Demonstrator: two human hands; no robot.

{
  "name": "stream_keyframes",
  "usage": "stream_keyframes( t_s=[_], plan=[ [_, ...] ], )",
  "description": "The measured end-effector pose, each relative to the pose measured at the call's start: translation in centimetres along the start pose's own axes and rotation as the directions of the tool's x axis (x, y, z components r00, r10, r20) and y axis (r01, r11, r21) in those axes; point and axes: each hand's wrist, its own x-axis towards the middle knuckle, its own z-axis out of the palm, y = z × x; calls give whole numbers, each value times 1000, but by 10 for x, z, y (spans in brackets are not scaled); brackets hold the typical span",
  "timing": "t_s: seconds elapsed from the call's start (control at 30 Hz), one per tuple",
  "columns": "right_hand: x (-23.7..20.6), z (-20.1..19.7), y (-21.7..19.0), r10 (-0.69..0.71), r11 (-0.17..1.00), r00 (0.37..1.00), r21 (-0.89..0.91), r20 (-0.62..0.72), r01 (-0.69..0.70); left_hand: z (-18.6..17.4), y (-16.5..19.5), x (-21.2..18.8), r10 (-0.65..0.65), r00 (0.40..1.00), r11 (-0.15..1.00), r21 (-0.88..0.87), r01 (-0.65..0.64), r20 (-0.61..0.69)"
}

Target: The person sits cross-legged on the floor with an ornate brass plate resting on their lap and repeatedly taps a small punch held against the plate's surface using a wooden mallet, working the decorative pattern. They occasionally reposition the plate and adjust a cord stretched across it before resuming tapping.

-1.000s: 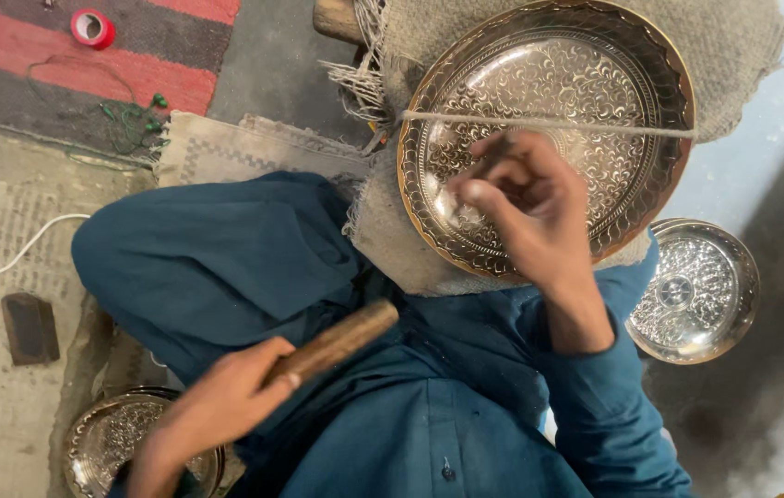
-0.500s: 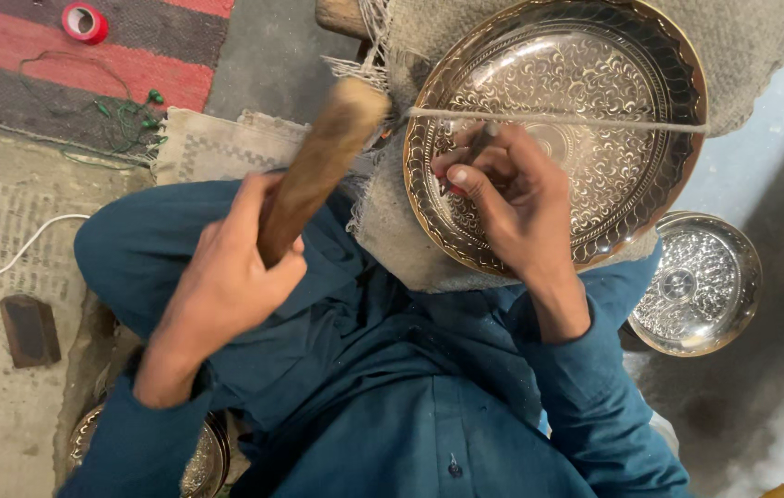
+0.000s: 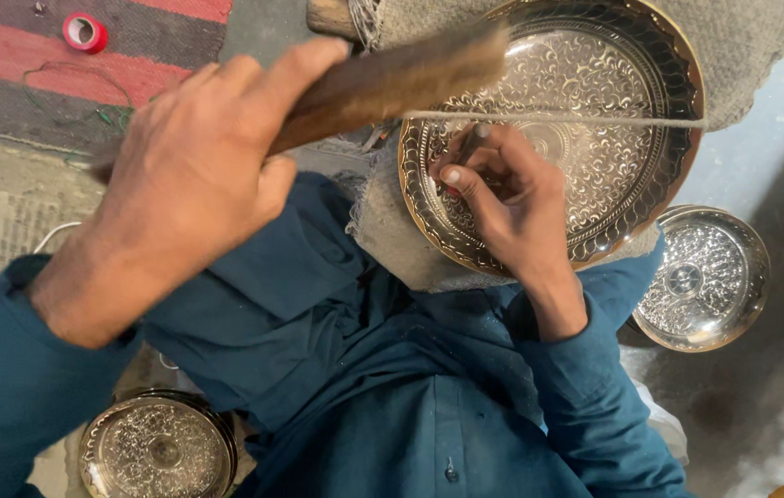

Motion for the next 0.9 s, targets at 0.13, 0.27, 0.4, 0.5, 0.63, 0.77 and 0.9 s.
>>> stream_keyframes(
  t_s=[0.13, 0.27, 0.4, 0.5, 0.63, 0.77, 0.9],
  plan=[
    [0, 1, -3, 11, 1000, 1000, -2, -6, -11, 2, 0, 5, 6, 1000, 982, -186, -8, -9],
    [1, 1, -4, -20, 997, 1000, -77, 13, 21, 0, -2, 2, 60, 998, 998, 18, -60, -3],
    [0, 2, -4, 27, 998, 1000, -55, -1, -27, -1, -1, -1, 114, 993, 964, 241, -112, 4],
    [0, 3, -4, -14, 999, 1000, -39, 13, 14, -1, -2, 1, 30, 999, 998, -53, -29, 23],
    [-1, 2, -3, 5, 997, 1000, -73, 11, -4, 0, -4, 0, 112, 993, 977, 187, -104, -34],
    [-1, 2, -2, -4, 996, 1000, -94, 11, 5, 2, -6, -2, 126, 991, 978, 176, -115, -54],
    [-1, 3, 1, -32, 999, 999, -13, 21, 32, 2, -5, -2, 91, 991, 994, 70, -84, -95]
  ],
)
